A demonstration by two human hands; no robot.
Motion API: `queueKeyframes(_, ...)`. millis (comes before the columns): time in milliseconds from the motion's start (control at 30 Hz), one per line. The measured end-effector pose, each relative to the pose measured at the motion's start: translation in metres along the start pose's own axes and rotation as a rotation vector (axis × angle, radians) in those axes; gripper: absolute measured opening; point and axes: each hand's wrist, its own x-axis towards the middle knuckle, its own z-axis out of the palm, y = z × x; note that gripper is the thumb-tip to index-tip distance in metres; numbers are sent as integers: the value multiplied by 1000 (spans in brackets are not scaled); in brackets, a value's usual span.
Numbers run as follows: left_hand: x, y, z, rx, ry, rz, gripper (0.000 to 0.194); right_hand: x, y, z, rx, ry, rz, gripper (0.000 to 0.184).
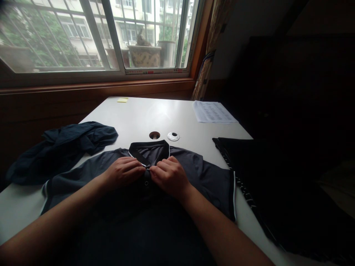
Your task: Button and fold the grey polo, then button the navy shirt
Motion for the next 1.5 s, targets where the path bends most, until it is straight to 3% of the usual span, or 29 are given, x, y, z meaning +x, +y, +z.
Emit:
queueKeyframes(567, -2, -1, 0, -56, -20, 3, 14, -1, 1, 3, 21, 10, -3, 15)
queueKeyframes(1133, -2, -4, 3, -10, -37, -93, 17, -1, 4, 2, 41, -114, 42, 23)
queueKeyframes(1500, -7, -3, 1, -201, -23, -76, 28, -2, 6, 4, 7, -125, 113, 17)
